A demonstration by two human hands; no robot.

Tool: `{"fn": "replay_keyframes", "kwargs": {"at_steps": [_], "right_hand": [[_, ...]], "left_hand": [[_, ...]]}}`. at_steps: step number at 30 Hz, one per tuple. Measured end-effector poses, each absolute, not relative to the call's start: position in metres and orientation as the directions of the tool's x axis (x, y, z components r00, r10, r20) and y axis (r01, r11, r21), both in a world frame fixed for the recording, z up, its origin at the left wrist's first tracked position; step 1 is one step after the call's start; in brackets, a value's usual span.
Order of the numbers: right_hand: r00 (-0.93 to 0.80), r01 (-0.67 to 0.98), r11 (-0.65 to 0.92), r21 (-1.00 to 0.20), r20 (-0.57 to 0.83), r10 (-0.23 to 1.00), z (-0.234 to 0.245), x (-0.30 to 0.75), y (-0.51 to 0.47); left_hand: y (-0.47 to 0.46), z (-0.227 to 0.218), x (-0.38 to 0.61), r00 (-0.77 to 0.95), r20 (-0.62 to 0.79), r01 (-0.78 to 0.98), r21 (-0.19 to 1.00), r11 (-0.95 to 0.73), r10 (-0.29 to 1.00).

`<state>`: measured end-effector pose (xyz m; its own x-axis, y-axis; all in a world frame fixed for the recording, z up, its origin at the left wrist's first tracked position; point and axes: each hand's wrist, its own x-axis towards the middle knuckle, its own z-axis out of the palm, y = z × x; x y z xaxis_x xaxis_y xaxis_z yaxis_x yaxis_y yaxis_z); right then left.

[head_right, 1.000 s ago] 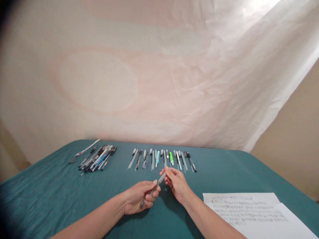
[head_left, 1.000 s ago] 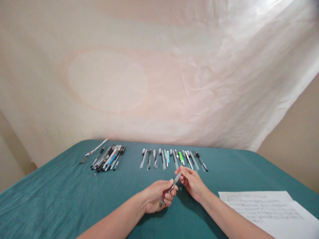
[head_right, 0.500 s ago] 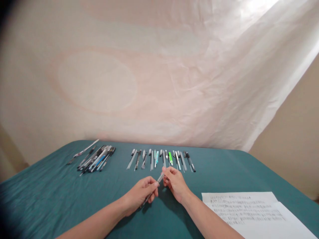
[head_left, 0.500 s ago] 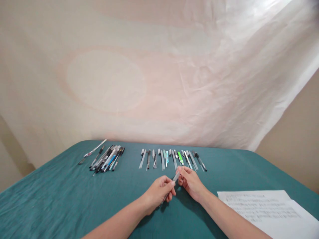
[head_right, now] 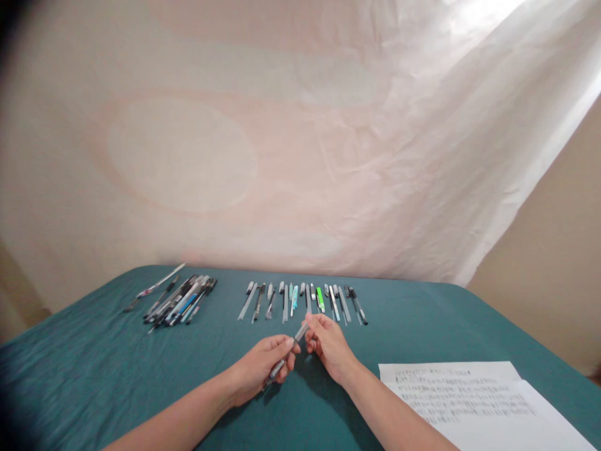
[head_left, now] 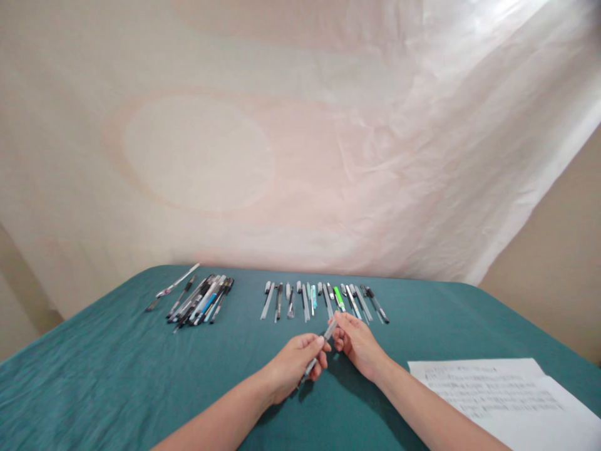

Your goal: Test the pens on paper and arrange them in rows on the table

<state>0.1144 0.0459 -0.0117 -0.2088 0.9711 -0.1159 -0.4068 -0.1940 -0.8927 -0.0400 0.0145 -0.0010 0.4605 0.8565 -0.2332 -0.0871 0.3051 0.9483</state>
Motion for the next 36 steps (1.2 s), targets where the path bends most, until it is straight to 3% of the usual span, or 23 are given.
{"fn": "replay_keyframes", "kwargs": {"at_steps": [36], "right_hand": [[-0.223, -0.444, -0.162, -0.882, -0.066, 0.973, -0.0159, 0.1186, 0.0477]], "left_hand": [[0.0162, -0.0014, -0.0409, 0.488, -0.249, -0.066, 0.945, 0.319, 0.836]]}}
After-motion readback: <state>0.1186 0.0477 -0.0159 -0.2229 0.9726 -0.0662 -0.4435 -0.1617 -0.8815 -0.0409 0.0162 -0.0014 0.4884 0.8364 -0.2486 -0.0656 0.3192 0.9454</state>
